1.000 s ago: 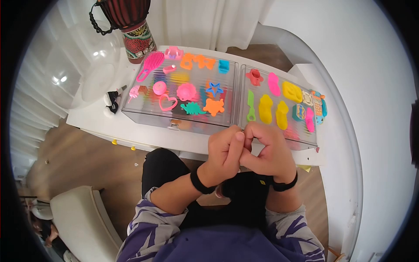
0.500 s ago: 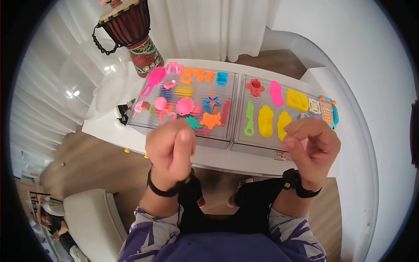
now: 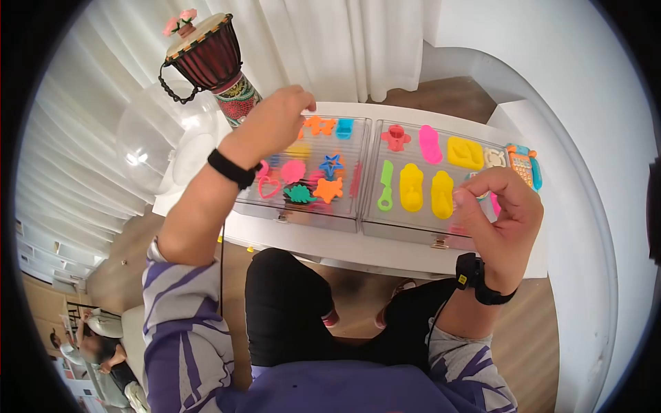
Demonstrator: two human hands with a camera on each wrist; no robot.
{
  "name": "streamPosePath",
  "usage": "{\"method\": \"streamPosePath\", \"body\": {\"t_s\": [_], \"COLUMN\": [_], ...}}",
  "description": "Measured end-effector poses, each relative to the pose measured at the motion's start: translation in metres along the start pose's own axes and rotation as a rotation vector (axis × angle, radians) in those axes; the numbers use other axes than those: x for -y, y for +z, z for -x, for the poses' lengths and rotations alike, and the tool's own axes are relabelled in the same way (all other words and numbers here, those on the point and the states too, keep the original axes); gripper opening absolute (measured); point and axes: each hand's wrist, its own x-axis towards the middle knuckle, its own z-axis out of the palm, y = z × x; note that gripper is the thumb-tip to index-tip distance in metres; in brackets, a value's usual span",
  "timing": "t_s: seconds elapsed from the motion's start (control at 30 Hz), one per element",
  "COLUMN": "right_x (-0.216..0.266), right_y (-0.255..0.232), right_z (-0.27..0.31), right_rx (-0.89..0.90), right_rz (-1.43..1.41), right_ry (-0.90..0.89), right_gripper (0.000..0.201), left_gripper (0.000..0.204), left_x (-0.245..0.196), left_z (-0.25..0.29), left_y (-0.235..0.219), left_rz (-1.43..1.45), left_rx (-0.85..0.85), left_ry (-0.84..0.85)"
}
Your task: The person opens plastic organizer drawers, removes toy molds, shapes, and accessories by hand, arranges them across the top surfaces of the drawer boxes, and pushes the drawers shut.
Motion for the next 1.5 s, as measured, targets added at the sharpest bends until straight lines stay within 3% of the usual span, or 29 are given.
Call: {"method": "streamPosePath", "body": {"t_s": [0.13,0.23,0.3,0.43,0.5,0.7,0.97,1.03,1.17,1.27,1.33,1.5], "right_x": [0.0,0.004,0.003,0.004,0.002,-0.003,-0.003,0.007,0.005,0.005,-0.013,-0.011], "right_y": [-0.002,-0.002,-0.002,-0.006,-0.009,-0.014,-0.018,-0.017,-0.021,-0.023,-0.03,-0.026], "right_z": [0.002,0.0,-0.001,0.002,0.002,0.0,0.0,0.0,0.002,0.0,0.002,0.002], "right_rx": [-0.002,0.015,0.02,0.006,0.0,0.007,0.012,0.008,0.008,-0.047,-0.022,-0.019], "right_rz": [0.006,0.045,0.063,0.037,0.055,0.108,0.109,0.05,0.066,0.029,0.167,0.192], "right_ry": [-0.004,0.004,-0.005,0.059,0.031,-0.016,0.003,0.159,0.156,0.26,0.001,0.012], "right_gripper": [0.017,0.016,0.016,0.017,0.016,0.015,0.014,0.013,0.012,0.012,0.013,0.014], "left_gripper": [0.025,0.031,0.034,0.037,0.036,0.028,0.028,0.027,0.024,0.018,0.015,0.021], "left_x": [0.005,0.013,0.01,0.014,0.012,0.003,0.001,-0.001,-0.018,-0.036,-0.058,-0.11], "left_z": [-0.015,-0.018,-0.018,-0.014,-0.01,-0.014,-0.014,-0.011,0.003,0.027,0.05,0.127], "left_y": [-0.018,-0.007,0.0,0.021,0.028,0.033,0.036,0.032,0.012,-0.003,-0.014,-0.03], "left_rz": [-0.129,-0.114,-0.13,-0.117,-0.091,-0.081,-0.066,-0.069,-0.023,0.002,0.008,0.161], "left_rx": [0.11,0.162,0.301,0.349,0.267,0.258,0.224,0.199,0.093,0.012,-0.019,-0.157], "left_ry": [-0.03,0.042,0.049,0.071,0.093,0.056,0.127,0.137,0.121,0.155,0.199,0.154]}}
